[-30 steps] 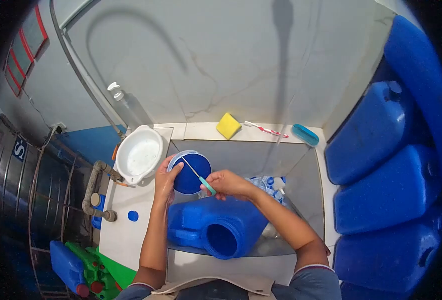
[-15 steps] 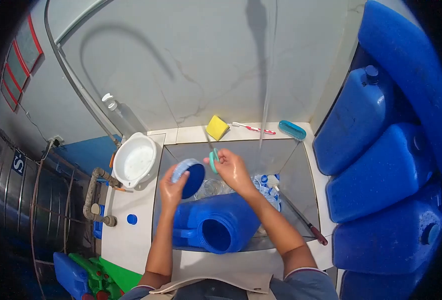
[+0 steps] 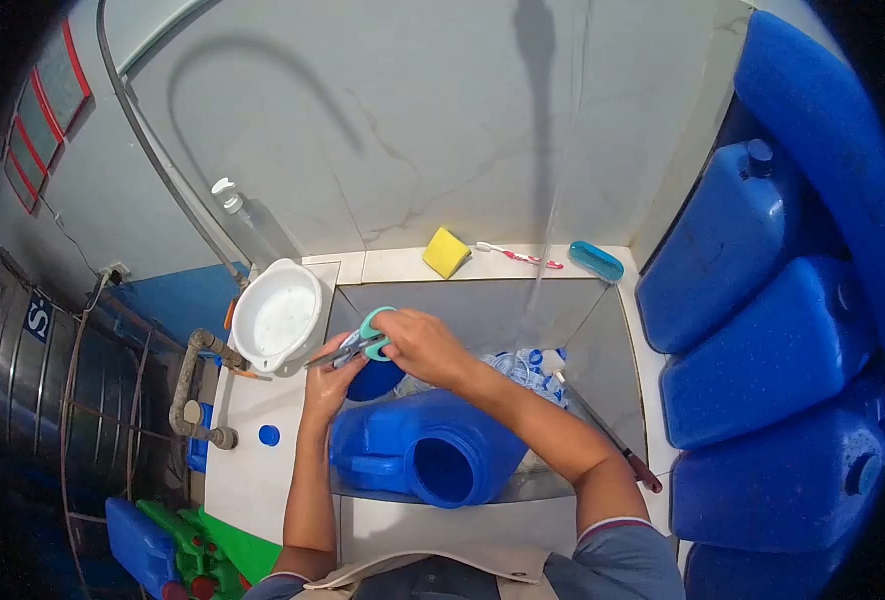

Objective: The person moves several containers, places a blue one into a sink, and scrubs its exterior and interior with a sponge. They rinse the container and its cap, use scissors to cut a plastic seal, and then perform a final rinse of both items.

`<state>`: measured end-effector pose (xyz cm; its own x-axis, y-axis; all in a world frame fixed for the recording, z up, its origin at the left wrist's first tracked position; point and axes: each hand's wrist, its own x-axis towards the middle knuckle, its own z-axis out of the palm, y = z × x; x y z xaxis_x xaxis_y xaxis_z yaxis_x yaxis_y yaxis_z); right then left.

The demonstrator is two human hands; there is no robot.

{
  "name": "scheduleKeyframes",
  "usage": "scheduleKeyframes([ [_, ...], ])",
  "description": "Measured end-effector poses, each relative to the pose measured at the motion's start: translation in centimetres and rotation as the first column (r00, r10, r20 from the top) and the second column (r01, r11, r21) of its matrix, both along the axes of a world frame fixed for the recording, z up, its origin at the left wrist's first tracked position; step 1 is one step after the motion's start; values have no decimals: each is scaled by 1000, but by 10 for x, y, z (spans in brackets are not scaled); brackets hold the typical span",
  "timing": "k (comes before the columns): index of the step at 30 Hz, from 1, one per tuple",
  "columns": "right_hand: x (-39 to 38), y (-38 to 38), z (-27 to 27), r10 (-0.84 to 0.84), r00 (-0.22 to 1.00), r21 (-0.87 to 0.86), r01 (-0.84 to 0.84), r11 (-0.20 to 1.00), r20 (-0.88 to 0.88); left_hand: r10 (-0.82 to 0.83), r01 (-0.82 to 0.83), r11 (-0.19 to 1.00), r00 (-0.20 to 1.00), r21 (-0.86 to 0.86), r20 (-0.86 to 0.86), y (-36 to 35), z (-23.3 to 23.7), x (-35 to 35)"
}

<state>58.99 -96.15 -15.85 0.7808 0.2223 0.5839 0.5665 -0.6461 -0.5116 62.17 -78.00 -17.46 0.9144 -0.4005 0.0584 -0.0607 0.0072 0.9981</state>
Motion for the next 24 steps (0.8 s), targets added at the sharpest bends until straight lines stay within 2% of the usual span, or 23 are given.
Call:
scheduleKeyframes([
  [1,2,3,-2,-51,997,43,53,998,-54,2,-2,1000,1000,1,-2,2,-3,0],
  [3,8,9,-7,-97,989,83,107,991,-111,28,-55,972,993,228,117,3,-9,0],
  [4,11,12,-10,-111,982,180,138,974,-151,102,-116,987,986,112,129,0,-15,-2],
  [5,14,14,-14,-122,974,276,173,945,-191,99,-114,987,987,115,128,3,-19,-5],
  [6,21,13,-18,-124,973,278,176,944,-194,47,-66,989,989,131,139,5,-21,-8],
  [7,33,7,-22,-256,933,286,325,901,-253,-5,-18,989,989,146,149,6,-20,-12],
  [8,46,0,-26,-380,870,284,468,837,-314,9,-21,993,994,117,107,7,-18,-19],
  [9,57,-12,-33,-474,838,228,534,814,-269,8,-20,993,994,117,106,10,-22,-23],
  [11,75,-46,-70,-618,760,124,646,753,-203,108,-101,994,979,-51,171,23,-29,-28],
  [12,80,-65,-90,-671,718,74,691,719,-183,133,-105,974,982,-201,131,30,-29,-25],
  [13,73,-74,-98,-681,709,-19,690,723,-181,123,-83,959,983,-271,133,44,-36,-16],
  [16,52,-91,-128,-715,685,-290,663,691,-137,342,-280,905,926,-321,157,62,-13,-7],
  [17,46,-97,-139,-714,686,-292,660,692,-139,407,-319,873,894,-370,190,71,-14,1],
  [18,41,-102,-146,-711,668,-372,616,694,-219,460,-336,791,877,-511,135,74,-9,6],
  [19,39,-104,-147,-709,640,-446,565,695,-295,475,-341,780,869,-524,141,80,-2,10],
  [20,43,-104,-148,-710,641,-448,564,694,-293,456,-351,822,877,-450,149,83,3,10],
  [22,51,-89,-136,-562,740,-443,391,807,-370,400,-336,884,903,-325,155,83,-3,15],
  [24,77,-64,-113,-498,777,-370,364,855,-385,393,-344,900,906,-268,157,67,-13,14],
])
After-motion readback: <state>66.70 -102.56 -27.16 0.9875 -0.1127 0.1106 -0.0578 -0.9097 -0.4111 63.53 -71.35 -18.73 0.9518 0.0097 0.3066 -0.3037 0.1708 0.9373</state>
